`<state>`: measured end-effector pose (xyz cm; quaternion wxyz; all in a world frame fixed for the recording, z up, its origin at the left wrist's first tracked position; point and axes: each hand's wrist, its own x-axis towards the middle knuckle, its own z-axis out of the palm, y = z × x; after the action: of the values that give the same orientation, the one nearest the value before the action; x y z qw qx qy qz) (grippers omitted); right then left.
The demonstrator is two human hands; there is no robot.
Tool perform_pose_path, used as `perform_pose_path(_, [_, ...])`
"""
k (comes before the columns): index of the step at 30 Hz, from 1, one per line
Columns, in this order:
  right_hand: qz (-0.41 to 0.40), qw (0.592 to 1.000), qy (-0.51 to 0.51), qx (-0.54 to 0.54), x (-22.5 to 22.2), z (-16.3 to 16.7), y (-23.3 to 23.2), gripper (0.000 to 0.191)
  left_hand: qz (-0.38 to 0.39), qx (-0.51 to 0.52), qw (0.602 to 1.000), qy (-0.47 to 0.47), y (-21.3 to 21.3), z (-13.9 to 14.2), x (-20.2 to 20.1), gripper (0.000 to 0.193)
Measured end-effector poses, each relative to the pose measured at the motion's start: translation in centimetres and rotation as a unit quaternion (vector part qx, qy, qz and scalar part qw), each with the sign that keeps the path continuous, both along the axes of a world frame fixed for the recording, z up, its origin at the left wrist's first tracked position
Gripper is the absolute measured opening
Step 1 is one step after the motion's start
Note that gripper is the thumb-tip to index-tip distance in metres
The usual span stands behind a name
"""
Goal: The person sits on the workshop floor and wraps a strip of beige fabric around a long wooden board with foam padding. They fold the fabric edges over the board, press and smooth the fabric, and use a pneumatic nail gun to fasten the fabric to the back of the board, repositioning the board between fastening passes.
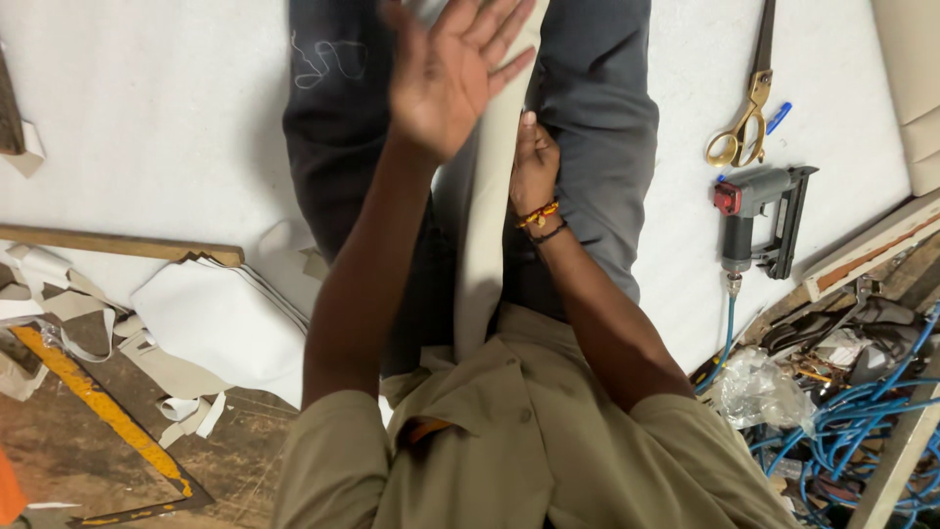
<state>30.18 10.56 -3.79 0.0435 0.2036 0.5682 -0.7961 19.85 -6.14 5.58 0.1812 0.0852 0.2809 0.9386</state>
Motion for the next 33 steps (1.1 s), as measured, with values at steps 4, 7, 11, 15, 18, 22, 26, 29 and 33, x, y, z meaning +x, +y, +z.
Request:
perform_pose_path(4, [0.015, 0.995, -0.005, 0.101, -0.3, 0.5, -0.2, 0.043, -0.040, 0.095, 0.995, -0.008, -1.6, 1.8, 2.0, 0.104])
perform_pose_path(7, [0.021, 0.993, -0.002, 0.120, -0.4, 0.3, -0.1, 0.044, -0.051, 0.122, 0.991, -0.008, -2.1, 4.4, 1.9, 0.106])
perform_pose_path(11, [0.022, 0.992, -0.004, 0.128, -0.5, -0.6, 0.1, 0.047, -0.071, 0.203, 0.975, -0.052, -1.9, 7.7, 1.7, 0.111])
perform_pose_path(15, [0.006, 0.997, 0.005, 0.075, -0.8, -1.1, 0.0, 0.043, -0.072, 0.346, 0.919, -0.173, -1.9, 9.3, 1.8, 0.115])
perform_pose_path(18, [0.008, 0.997, 0.002, 0.071, -0.9, -0.7, -0.1, 0.045, -0.017, 0.007, 0.997, 0.069, -2.7, 9.2, 1.7, 0.098])
perform_pose_path(22, [0.012, 0.998, -0.003, 0.068, -0.9, 0.0, -0.1, 0.047, 0.160, -0.571, 0.766, 0.247, -6.6, 7.8, 1.9, 0.078])
perform_pose_path(26, [0.005, 0.998, -0.008, 0.062, -0.9, 0.1, -0.3, 0.047, 0.228, -0.697, 0.655, 0.182, -11.7, 4.6, 1.4, 0.039])
perform_pose_path(29, [-0.002, 0.999, -0.004, 0.046, -1.1, 0.2, -0.5, 0.047, 0.263, -0.695, 0.651, 0.158, -14.3, 1.5, -1.0, 0.024])
perform_pose_path(33, [0.014, 0.988, 0.000, 0.154, -1.5, 1.0, -0.8, 0.051, 0.269, -0.708, 0.647, 0.081, -14.5, -1.1, -4.0, 0.023])
